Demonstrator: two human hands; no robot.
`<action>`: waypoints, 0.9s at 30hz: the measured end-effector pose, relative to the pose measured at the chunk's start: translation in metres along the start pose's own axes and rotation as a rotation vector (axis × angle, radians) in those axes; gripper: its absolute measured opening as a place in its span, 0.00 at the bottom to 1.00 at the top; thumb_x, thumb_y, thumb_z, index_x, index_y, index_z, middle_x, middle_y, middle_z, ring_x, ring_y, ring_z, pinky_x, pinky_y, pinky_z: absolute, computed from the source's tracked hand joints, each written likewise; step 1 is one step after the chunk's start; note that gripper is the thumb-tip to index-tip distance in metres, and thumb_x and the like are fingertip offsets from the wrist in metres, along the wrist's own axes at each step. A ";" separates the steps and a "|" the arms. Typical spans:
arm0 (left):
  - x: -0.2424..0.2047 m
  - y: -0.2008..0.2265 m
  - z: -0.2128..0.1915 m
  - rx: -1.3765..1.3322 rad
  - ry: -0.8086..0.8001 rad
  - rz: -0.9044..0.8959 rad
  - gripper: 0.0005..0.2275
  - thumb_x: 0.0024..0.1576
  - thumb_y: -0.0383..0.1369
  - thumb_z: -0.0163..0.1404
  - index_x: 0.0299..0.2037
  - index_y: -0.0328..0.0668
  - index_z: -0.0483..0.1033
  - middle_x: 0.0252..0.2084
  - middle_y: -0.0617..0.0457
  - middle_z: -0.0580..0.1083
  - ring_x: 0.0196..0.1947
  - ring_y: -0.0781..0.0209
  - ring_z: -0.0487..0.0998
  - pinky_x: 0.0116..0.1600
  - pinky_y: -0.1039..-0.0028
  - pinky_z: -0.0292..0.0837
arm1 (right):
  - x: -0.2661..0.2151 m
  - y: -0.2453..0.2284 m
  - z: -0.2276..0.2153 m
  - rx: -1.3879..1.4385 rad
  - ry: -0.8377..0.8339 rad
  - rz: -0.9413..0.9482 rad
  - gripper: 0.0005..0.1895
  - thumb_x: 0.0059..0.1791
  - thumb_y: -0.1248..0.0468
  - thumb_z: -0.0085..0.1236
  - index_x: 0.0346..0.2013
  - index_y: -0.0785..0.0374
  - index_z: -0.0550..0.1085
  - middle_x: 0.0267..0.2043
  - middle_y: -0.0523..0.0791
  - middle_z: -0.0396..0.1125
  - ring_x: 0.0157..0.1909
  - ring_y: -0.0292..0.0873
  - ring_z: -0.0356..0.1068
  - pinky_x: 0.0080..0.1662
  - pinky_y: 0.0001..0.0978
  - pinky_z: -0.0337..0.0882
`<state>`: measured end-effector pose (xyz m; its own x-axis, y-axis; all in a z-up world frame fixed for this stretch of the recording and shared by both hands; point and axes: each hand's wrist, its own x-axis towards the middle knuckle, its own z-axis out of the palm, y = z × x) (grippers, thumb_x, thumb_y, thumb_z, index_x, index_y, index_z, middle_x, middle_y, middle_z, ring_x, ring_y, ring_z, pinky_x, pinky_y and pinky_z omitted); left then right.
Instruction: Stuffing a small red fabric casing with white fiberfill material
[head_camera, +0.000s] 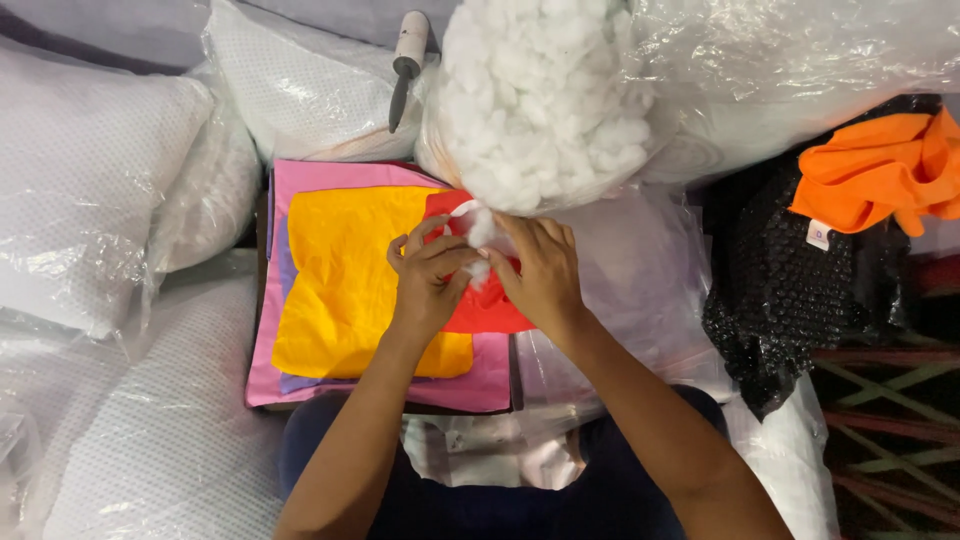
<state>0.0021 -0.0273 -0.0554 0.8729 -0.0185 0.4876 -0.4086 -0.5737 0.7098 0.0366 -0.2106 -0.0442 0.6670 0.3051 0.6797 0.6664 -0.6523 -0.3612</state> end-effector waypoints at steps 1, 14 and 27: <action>0.001 -0.001 0.000 0.001 0.000 0.003 0.09 0.53 0.25 0.60 0.36 0.57 0.84 0.39 0.58 0.78 0.64 0.48 0.68 0.66 0.38 0.39 | 0.002 -0.002 0.001 0.000 0.003 -0.001 0.24 0.49 0.57 0.65 0.59 0.57 0.74 0.45 0.44 0.74 0.48 0.46 0.72 0.51 0.40 0.66; 0.014 -0.024 0.012 -0.156 0.255 -0.250 0.13 0.54 0.21 0.52 0.41 0.53 0.84 0.36 0.55 0.82 0.43 0.52 0.81 0.51 0.64 0.73 | -0.006 0.010 0.014 0.069 0.051 0.022 0.13 0.42 0.73 0.64 0.38 0.54 0.81 0.36 0.42 0.73 0.42 0.46 0.73 0.49 0.39 0.71; 0.005 -0.045 0.018 -0.063 0.101 -0.431 0.08 0.58 0.25 0.51 0.41 0.48 0.82 0.44 0.46 0.70 0.44 0.42 0.79 0.47 0.63 0.77 | -0.017 0.013 0.001 -0.049 -0.363 0.067 0.18 0.45 0.72 0.58 0.48 0.53 0.80 0.56 0.43 0.66 0.51 0.49 0.73 0.52 0.34 0.76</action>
<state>0.0299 -0.0168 -0.0941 0.9379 0.2932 0.1856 -0.0317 -0.4603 0.8872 0.0344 -0.2237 -0.0613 0.7893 0.4813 0.3814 0.6064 -0.7089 -0.3602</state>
